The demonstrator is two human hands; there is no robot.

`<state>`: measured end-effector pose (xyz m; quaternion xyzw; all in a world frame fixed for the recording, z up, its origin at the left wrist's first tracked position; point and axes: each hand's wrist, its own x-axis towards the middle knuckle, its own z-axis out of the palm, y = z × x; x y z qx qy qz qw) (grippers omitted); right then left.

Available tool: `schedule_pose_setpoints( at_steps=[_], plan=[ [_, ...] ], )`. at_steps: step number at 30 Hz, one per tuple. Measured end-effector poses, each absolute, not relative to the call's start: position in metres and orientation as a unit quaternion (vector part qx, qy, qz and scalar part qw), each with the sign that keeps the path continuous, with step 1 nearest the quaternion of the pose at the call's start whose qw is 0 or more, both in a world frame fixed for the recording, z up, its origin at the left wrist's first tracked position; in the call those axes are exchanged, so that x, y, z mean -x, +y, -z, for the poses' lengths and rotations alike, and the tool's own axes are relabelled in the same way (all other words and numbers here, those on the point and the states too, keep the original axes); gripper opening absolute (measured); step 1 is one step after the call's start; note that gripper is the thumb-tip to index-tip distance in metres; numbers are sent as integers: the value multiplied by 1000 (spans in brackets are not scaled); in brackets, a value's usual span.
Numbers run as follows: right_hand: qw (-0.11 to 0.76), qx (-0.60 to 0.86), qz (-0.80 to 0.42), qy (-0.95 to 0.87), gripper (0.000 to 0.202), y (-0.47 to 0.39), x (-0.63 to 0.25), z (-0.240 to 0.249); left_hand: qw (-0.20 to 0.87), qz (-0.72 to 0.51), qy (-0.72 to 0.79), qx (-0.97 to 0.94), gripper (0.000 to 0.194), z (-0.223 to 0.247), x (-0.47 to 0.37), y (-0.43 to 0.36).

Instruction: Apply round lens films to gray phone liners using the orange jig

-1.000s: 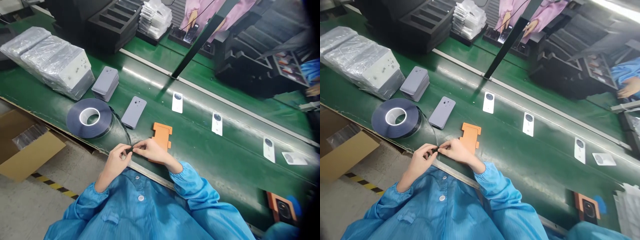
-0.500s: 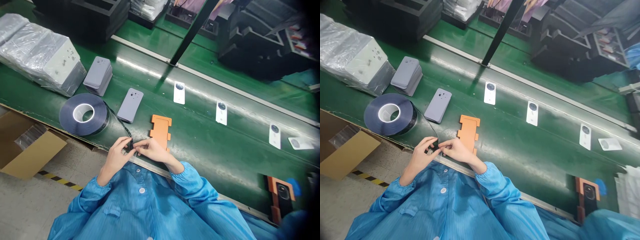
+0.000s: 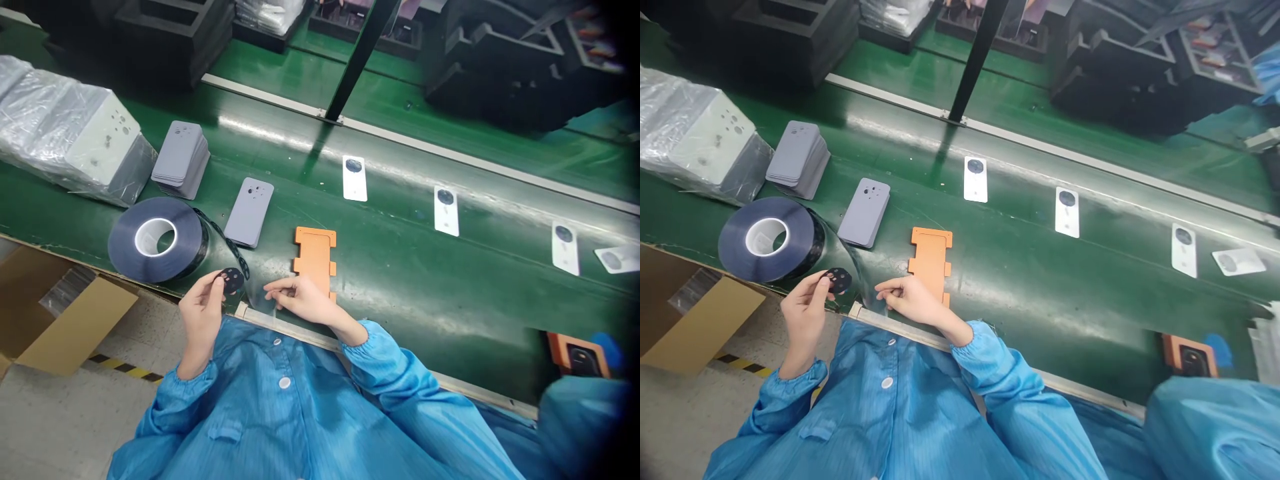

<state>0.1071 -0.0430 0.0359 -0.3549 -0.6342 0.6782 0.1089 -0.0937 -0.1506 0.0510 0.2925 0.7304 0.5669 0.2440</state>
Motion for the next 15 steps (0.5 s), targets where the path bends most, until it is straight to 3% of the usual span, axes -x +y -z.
schedule_pose_setpoints(
  at_steps=[3,9,15],
  plan=[
    [134,374,-678,-618,38,-43,-113,-43,289,-560,710,-315,31,-68,81,-142],
    [293,428,-663,-540,37,-29,-136,-47,452,-475,639,-402,30,-71,40,-114],
    [341,514,-538,-575,30,11,-170,-29,474,-465,630,-402,38,-44,20,-73]
  ],
)
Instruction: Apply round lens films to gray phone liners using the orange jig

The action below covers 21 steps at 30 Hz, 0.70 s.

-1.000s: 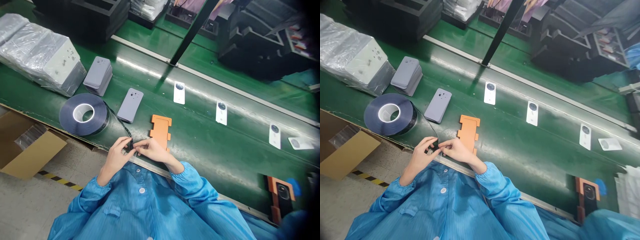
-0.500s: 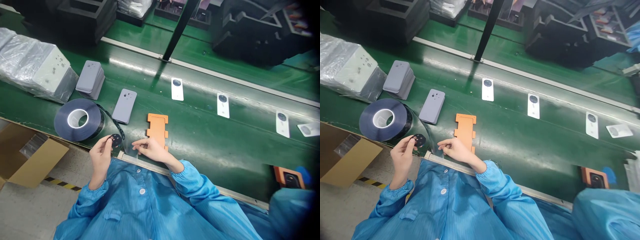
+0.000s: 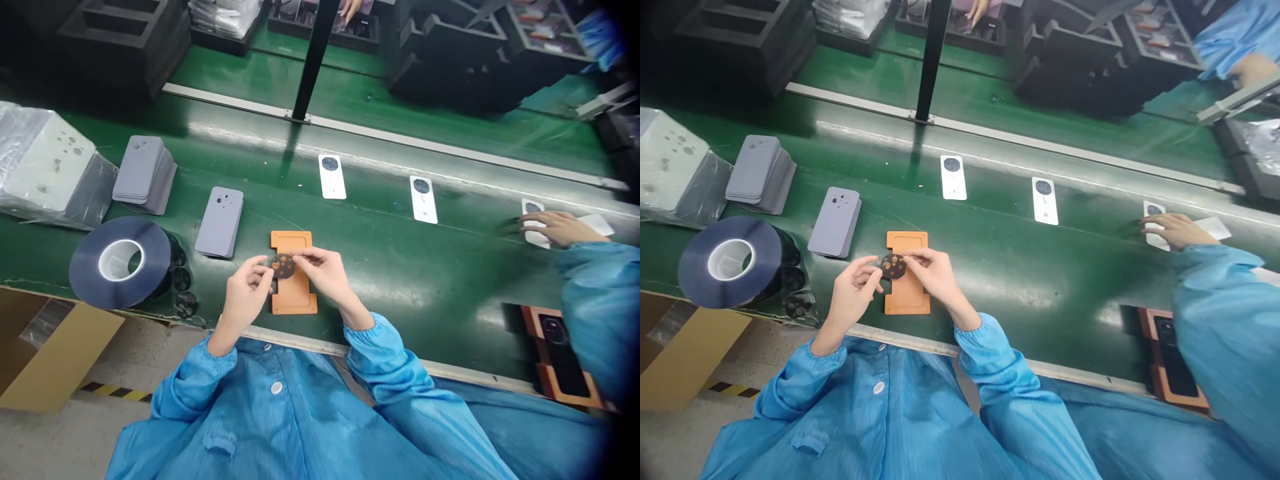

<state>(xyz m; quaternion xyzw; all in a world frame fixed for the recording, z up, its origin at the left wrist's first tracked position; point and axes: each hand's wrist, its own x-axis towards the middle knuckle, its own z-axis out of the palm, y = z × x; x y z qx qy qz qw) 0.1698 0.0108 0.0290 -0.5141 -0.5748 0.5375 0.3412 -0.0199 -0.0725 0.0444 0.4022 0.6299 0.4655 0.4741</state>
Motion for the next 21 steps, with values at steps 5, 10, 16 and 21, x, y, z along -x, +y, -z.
schedule_pose_setpoints(
  at_steps=[5,10,16,21],
  plan=[
    [335,539,-415,-652,26,38,-185,-14,433,-462,652,-417,26,-9,19,-36],
    [307,536,-363,-698,24,43,-185,-9,419,-468,656,-418,20,4,15,-16],
    [289,507,-345,-736,26,46,-188,-9,420,-465,655,-423,14,-1,9,-4],
    [280,504,-323,-750,25,48,-187,-8,419,-454,659,-429,16,-3,8,-1]
  ],
)
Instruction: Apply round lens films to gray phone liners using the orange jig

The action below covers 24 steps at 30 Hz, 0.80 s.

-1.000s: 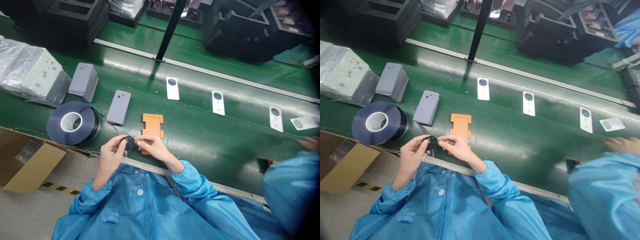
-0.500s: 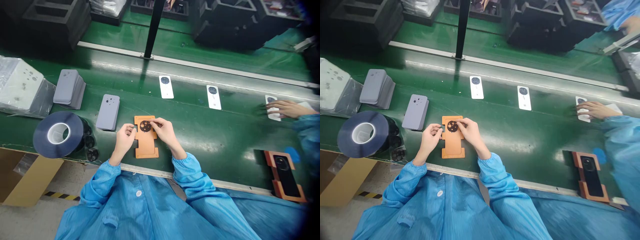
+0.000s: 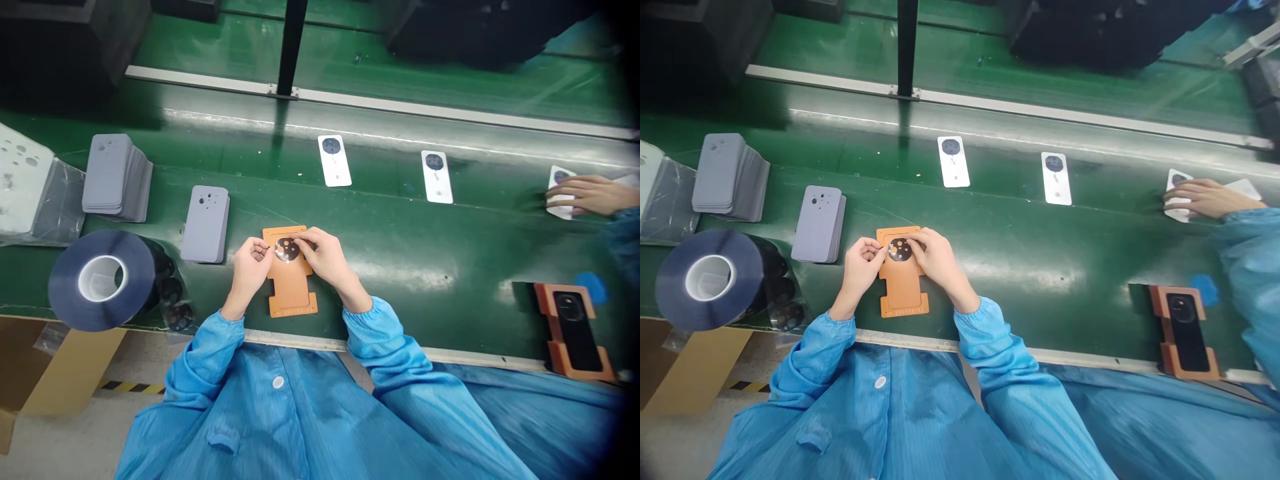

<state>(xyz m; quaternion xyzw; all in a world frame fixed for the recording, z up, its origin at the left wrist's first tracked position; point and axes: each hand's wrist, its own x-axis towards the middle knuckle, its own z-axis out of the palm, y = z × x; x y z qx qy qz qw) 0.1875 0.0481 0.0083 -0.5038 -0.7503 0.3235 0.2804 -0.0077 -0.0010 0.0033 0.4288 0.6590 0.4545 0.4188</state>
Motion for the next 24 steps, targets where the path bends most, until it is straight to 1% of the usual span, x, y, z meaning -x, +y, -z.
schedule_pose_setpoints(
  at_steps=[11,16,24],
  plan=[
    [247,502,-286,-778,27,46,-186,-13,414,-436,670,-436,17,-1,7,0],
    [247,512,-247,-785,26,44,-185,-10,400,-431,677,-442,16,-3,4,-2],
    [254,521,-246,-777,26,43,-182,-8,375,-421,688,-458,15,-1,3,-3]
  ],
)
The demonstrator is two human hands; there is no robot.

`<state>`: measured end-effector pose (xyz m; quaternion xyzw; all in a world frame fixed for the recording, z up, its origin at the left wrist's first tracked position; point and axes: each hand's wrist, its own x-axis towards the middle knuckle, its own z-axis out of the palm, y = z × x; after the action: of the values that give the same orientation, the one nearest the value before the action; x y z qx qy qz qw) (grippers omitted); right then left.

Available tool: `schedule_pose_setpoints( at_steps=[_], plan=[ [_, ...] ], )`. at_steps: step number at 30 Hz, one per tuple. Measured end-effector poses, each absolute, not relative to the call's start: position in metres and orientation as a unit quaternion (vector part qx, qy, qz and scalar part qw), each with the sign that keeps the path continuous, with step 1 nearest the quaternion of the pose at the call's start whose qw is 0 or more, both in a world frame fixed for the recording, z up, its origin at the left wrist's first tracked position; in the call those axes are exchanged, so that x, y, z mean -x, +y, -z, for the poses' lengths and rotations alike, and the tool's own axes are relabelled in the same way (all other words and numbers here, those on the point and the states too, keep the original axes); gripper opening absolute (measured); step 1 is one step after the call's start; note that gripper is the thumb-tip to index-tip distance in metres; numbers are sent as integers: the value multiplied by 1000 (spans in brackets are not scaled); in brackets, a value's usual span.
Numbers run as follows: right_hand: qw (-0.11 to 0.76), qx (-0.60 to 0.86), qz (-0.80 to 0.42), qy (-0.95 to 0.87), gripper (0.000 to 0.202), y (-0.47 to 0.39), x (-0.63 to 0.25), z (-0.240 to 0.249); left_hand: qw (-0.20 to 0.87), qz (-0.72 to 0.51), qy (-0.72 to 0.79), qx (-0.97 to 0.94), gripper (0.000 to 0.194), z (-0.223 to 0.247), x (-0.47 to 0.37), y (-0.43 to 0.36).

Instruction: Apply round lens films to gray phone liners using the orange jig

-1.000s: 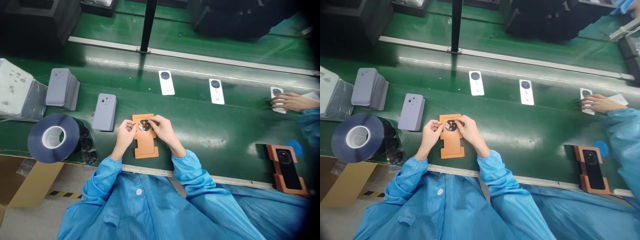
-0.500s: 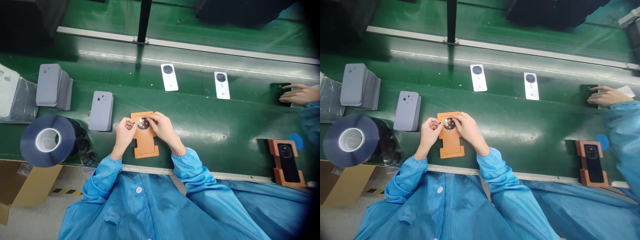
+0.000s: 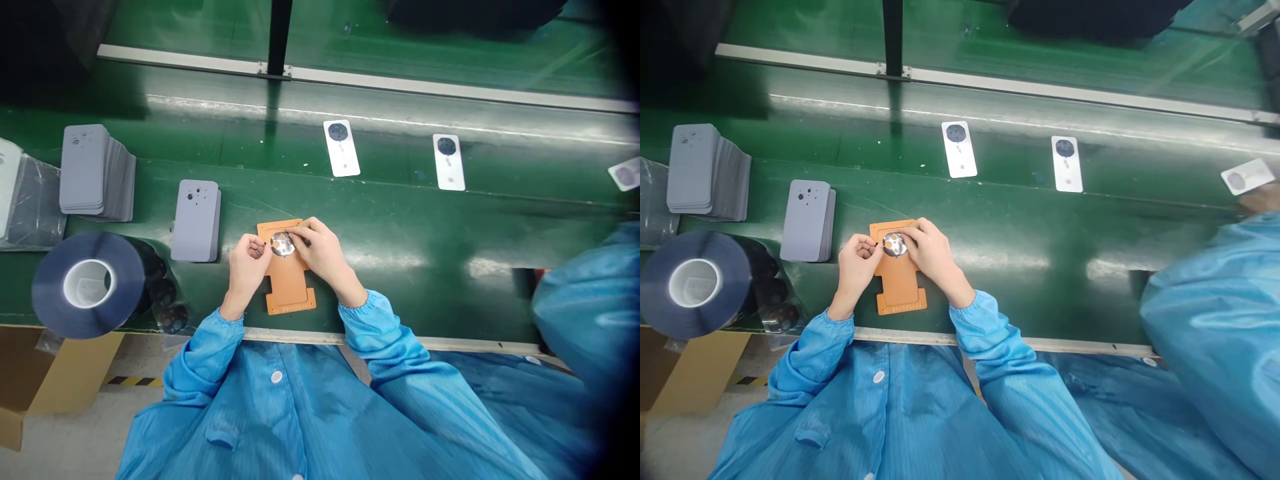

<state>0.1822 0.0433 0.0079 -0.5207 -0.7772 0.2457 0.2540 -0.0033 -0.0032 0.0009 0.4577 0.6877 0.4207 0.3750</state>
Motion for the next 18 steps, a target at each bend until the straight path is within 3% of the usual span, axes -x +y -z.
schedule_pose_setpoints(
  at_steps=[11,18],
  plan=[
    [363,576,-363,-635,20,52,-198,1,366,-420,687,-467,17,-2,3,-4],
    [320,559,-432,-631,31,47,-199,-2,357,-413,692,-473,17,-1,3,-5]
  ],
)
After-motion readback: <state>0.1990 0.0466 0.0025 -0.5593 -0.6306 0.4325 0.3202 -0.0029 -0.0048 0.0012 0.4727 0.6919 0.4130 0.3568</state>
